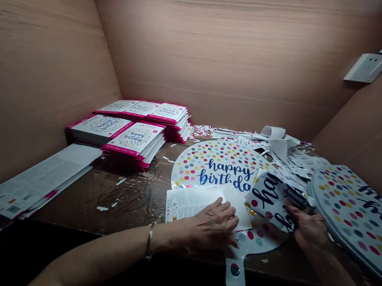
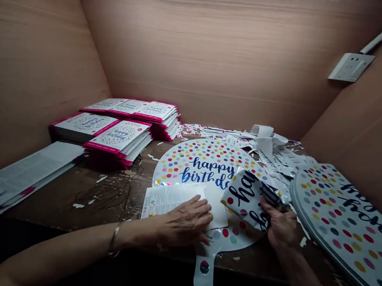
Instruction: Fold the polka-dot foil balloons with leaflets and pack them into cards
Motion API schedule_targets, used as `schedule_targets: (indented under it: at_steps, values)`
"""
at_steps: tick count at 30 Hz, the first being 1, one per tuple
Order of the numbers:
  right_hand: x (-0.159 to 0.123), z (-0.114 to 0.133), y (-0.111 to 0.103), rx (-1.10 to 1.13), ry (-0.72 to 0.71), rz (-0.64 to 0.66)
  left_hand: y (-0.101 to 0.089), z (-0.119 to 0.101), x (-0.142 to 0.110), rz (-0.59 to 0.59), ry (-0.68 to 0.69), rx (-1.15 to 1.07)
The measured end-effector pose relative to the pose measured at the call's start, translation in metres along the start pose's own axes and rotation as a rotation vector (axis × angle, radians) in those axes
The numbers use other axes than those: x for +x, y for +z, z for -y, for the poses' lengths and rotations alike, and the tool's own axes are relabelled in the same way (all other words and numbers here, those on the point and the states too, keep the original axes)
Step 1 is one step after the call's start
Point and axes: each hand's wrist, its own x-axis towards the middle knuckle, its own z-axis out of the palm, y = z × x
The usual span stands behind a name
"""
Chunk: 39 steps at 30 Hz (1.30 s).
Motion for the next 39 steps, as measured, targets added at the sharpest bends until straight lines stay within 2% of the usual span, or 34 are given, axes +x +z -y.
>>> schedule_targets:
  at_steps: [2, 4, 9, 14, 21, 25, 31, 39]
  values:
    - [-0.011, 0.003, 0.003, 0.043, 0.057, 0.001, 0.012, 0.004, 0.018, -0.012, 0.086, -0.026]
    - [-0.019, 0.008, 0.008, 0.092, 0.115, 0.007, 0.024, 0.005, 0.028, -0.038, 0.09, -0.025]
    - [-0.023, 0.011, 0.016, 0.116, 0.162, 0.019, 0.037, 0.006, 0.032, -0.058, 0.063, -0.049]
    - [-0.021, 0.011, 0.023, 0.094, 0.167, 0.04, 0.04, 0.008, 0.03, -0.073, -0.022, -0.091]
    - [-0.024, 0.012, 0.024, 0.075, 0.147, 0.05, 0.034, 0.009, 0.03, -0.074, 0.075, -0.062]
    - [-0.025, 0.01, 0.022, 0.056, 0.139, 0.021, 0.029, 0.007, 0.032, -0.047, 0.074, -0.075]
    - [-0.023, 0.014, 0.024, 0.042, 0.123, 0.045, 0.034, 0.007, 0.03, -0.055, 0.018, -0.088]
    - [-0.022, 0.016, 0.027, 0.043, 0.107, 0.055, 0.032, 0.009, 0.032, -0.076, 0.117, -0.099]
